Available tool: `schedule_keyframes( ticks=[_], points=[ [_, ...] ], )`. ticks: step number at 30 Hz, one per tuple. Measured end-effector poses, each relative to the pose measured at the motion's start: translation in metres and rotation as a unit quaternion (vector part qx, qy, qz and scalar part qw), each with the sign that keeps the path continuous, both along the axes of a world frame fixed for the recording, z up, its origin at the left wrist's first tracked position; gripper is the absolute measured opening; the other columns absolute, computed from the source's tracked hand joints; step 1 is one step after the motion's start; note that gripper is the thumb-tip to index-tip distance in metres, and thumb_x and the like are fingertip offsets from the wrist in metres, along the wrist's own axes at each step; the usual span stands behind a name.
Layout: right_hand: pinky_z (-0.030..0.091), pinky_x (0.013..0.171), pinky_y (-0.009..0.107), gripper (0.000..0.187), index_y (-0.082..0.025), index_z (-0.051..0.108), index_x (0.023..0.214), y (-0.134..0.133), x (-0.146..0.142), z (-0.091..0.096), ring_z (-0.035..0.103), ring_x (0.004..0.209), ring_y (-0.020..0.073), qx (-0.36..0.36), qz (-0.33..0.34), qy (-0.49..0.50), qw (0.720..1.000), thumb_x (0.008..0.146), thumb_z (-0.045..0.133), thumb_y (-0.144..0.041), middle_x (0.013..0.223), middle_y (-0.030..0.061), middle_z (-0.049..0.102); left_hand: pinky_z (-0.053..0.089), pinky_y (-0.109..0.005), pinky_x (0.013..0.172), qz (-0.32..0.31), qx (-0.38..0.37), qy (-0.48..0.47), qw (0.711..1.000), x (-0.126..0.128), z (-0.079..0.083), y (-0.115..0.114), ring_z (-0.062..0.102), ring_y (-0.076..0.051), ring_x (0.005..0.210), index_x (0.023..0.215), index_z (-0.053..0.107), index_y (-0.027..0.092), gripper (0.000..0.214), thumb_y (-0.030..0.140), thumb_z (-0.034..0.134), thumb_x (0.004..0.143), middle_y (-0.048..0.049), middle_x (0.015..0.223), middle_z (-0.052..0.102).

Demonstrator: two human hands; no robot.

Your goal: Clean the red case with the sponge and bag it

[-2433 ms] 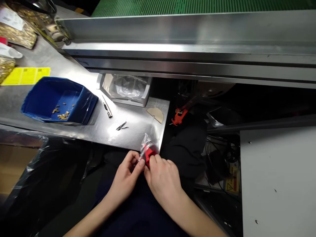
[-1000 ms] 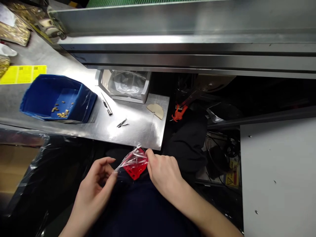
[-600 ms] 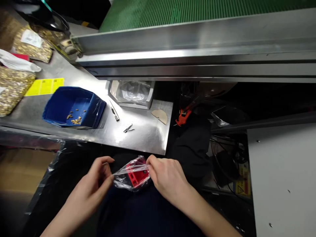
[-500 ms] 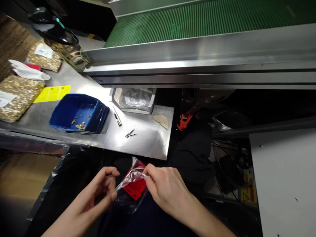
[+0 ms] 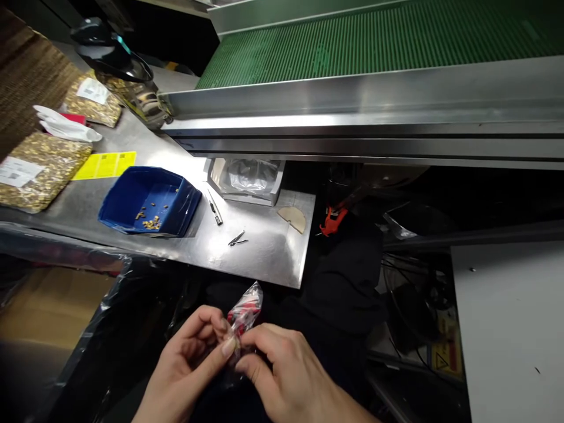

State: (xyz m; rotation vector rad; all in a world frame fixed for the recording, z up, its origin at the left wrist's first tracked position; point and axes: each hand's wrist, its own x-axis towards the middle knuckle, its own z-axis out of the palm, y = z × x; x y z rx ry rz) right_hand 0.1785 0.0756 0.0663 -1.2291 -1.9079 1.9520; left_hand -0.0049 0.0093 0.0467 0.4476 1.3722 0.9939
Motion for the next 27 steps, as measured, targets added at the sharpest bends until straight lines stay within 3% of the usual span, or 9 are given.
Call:
schedule_keyframes(
  ticks=[3,7,8,10,13,16,19,23,27],
  points=[
    [0.047,0.084,0.022,0.055,-0.028,0.067,0.120,-0.010,-0.003,-0.011,0.065,0.097,0.0164,-0.010,0.019,-0.011,1.000,0.071,0.090,-0.021,0.109,-0.0029,0.070,0.055,-0.023,0.069,0.061,-0.005,-0.052,0.997,0.010,-0.007,-0.004,0.061,-0.014,0.072,0.084,0.057,0.022,0.032,0.037,0.086,0.083,0.0016,0.078,0.065],
    [0.043,0.072,0.025,0.003,-0.022,0.070,0.093,-0.011,-0.006,-0.028,0.062,0.079,0.0146,-0.019,-0.054,-0.020,0.998,0.091,0.069,-0.023,0.087,-0.0020,0.070,0.057,-0.024,0.071,0.054,-0.006,-0.031,0.998,0.010,-0.009,-0.010,0.067,-0.018,0.076,0.085,0.066,0.022,0.026,0.039,0.086,0.082,-0.0020,0.080,0.071],
    [0.043,0.071,0.025,0.009,-0.021,0.069,0.089,-0.008,-0.005,-0.030,0.061,0.076,0.0144,-0.043,-0.072,-0.007,0.996,0.094,0.065,-0.026,0.082,-0.0015,0.069,0.059,-0.028,0.077,0.050,0.021,0.007,0.998,0.005,-0.008,-0.011,0.070,-0.021,0.083,0.091,0.070,0.024,0.023,0.041,0.084,0.084,-0.0046,0.089,0.074],
    [0.043,0.069,0.025,0.020,-0.019,0.068,0.085,0.001,-0.005,-0.030,0.059,0.073,0.0143,-0.113,-0.089,0.046,0.989,0.094,0.068,-0.036,0.079,-0.0001,0.067,0.058,-0.044,0.100,0.013,0.110,0.128,0.985,-0.006,-0.008,-0.014,0.067,-0.033,0.114,0.111,0.074,0.030,0.038,0.049,0.086,0.080,-0.0112,0.123,0.072],
    [0.044,0.069,0.025,0.033,-0.017,0.065,0.084,0.012,-0.008,-0.023,0.057,0.070,0.0134,-0.243,-0.089,0.140,0.956,0.087,0.076,-0.048,0.076,0.0014,0.065,0.039,-0.061,0.120,-0.139,0.244,0.272,0.920,-0.018,-0.013,-0.019,0.040,-0.045,0.146,0.145,0.057,0.037,0.085,0.053,0.093,0.070,-0.0156,0.159,0.044],
    [0.044,0.071,0.024,0.041,-0.014,0.068,0.089,0.014,-0.020,-0.020,0.059,0.072,0.0126,-0.375,-0.079,0.188,0.904,0.077,0.085,-0.050,0.083,0.0038,0.066,0.056,-0.049,0.102,-0.180,0.330,0.246,0.893,-0.018,-0.024,-0.023,0.059,-0.037,0.128,0.157,0.036,0.037,0.086,0.042,0.081,0.085,-0.0195,0.144,0.052],
    [0.037,0.063,0.022,0.041,-0.014,0.066,0.088,0.010,-0.035,-0.031,0.052,0.062,0.0085,-0.444,-0.069,0.193,0.872,0.078,0.085,-0.049,0.074,0.0008,0.060,0.058,-0.037,0.082,-0.119,0.312,0.218,0.917,-0.020,-0.027,-0.029,0.065,-0.029,0.098,0.142,0.050,0.033,0.072,0.042,0.084,0.079,-0.0140,0.118,0.056],
    [0.031,0.059,0.021,0.046,-0.016,0.062,0.084,0.006,-0.049,-0.057,0.046,0.057,0.0074,-0.371,-0.052,0.107,0.921,0.081,0.081,-0.058,0.064,-0.0023,0.057,0.053,-0.034,0.080,-0.053,0.267,0.243,0.931,-0.051,0.002,-0.049,0.062,-0.026,0.091,0.115,0.058,0.030,0.051,0.044,0.086,0.074,-0.0082,0.107,0.055],
    [0.038,0.059,0.023,0.057,-0.019,0.067,0.082,0.002,-0.048,-0.076,0.050,0.058,0.0104,-0.254,-0.065,0.022,0.965,0.071,0.080,-0.073,0.066,0.0010,0.062,0.051,-0.037,0.092,0.024,0.156,0.402,0.902,-0.130,0.049,-0.075,0.060,-0.029,0.109,0.121,0.052,0.030,0.048,0.049,0.074,0.083,-0.0080,0.123,0.053]
  ],
)
